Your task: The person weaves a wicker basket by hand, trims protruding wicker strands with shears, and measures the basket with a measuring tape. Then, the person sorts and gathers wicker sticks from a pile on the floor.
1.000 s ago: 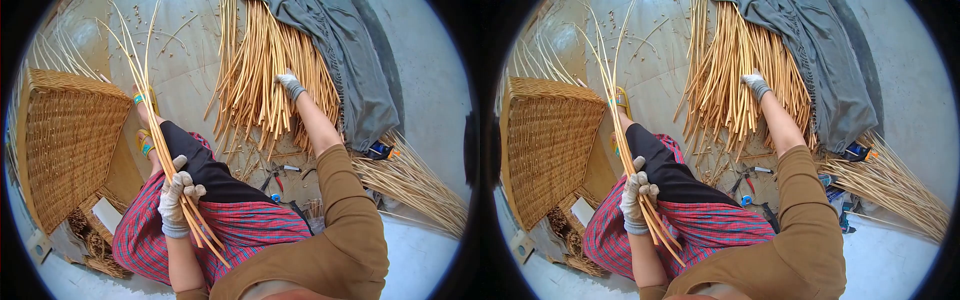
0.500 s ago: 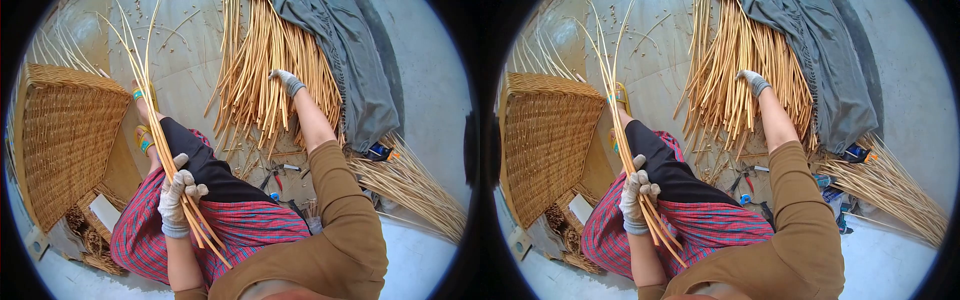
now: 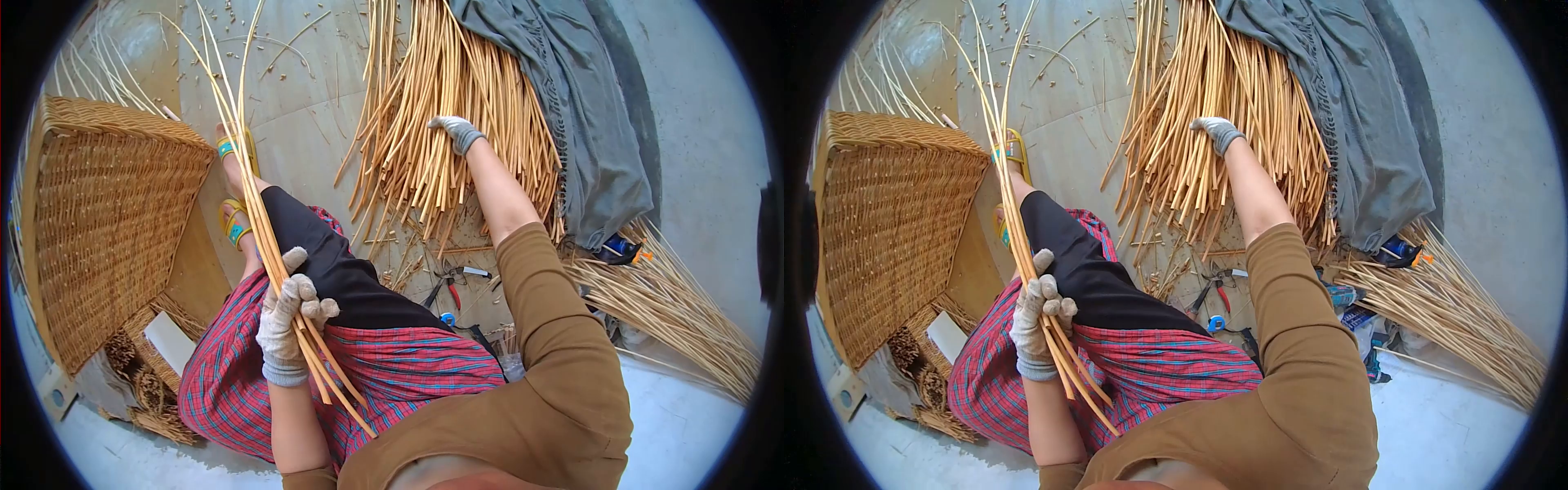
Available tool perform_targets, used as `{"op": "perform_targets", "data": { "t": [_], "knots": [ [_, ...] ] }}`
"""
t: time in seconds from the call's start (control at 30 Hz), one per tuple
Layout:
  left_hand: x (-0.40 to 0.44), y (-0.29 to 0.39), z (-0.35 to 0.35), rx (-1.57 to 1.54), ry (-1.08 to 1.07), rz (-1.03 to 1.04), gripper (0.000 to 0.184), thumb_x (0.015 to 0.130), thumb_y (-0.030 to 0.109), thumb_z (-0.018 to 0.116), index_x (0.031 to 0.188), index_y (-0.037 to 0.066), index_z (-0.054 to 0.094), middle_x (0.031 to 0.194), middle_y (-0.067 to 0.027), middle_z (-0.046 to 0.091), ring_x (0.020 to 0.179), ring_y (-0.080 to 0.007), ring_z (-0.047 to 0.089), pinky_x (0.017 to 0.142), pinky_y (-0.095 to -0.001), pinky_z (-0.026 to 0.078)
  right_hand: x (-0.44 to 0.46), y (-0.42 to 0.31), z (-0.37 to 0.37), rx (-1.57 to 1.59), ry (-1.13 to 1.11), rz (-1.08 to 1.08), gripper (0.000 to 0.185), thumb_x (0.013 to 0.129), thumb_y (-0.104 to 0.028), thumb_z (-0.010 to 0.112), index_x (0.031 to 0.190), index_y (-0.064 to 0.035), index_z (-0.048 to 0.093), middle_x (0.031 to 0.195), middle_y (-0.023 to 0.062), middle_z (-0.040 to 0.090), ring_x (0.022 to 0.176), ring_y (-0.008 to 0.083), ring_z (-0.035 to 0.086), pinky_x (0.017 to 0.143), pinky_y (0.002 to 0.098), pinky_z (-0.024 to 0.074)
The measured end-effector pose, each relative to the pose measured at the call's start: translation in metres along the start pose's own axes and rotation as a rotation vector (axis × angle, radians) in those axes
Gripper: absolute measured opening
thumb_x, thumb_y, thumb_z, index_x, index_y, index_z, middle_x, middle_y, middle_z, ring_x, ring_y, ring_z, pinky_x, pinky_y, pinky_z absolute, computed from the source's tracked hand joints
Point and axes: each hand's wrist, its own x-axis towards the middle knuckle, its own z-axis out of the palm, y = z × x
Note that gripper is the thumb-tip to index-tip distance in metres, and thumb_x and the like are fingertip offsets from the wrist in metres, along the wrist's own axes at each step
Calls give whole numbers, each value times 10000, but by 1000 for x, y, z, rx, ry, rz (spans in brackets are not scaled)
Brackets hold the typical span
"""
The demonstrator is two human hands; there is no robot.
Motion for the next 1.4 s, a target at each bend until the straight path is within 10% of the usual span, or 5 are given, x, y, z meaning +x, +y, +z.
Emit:
{"op": "perform_targets", "data": {
  "t": [0.23,0.3,0.47,0.77,1.4],
  "knots": [
    [-1,1,-1,0,18,-1,489,1044,170,514,1455,-47,363,891,-49,624,708,-89,638,682,-312,578,-11,6,-15,289,-291,-117,91,852,-155,680,858,-66,661,702,72,650,634,199,624,645,368,555],
    [0,1,-2,10,11,-3,492,1043,172,518,1456,-45,362,889,-46,623,707,-87,637,683,-311,573,-11,7,-17,167,-187,-176,180,860,-211,654,876,-34,685,752,54,674,949,237,624,1083,497,342],
    [0,2,3,14,28,-16,492,1044,176,520,1461,-31,362,879,-32,617,700,-78,628,676,-296,545,-8,11,-33,8,-230,-283,249,850,-246,647,639,-114,658,787,58,680,1092,251,534,1144,536,138],
    [-1,2,6,15,49,-23,491,1045,177,518,1463,-25,358,883,-34,621,709,-77,628,676,-294,540,-29,10,-40,226,-257,-342,179,850,-250,693,761,-96,675,650,53,620,568,162,566,624,330,553],
    [8,-6,4,-37,-10,-48,473,1004,163,590,1414,-3,423,897,-59,663,723,-129,674,765,-448,610,-19,19,-26,878,-938,-191,624,856,-147,670,1391,95,460,1131,236,677,889,270,721,745,368,644]
  ]
}}
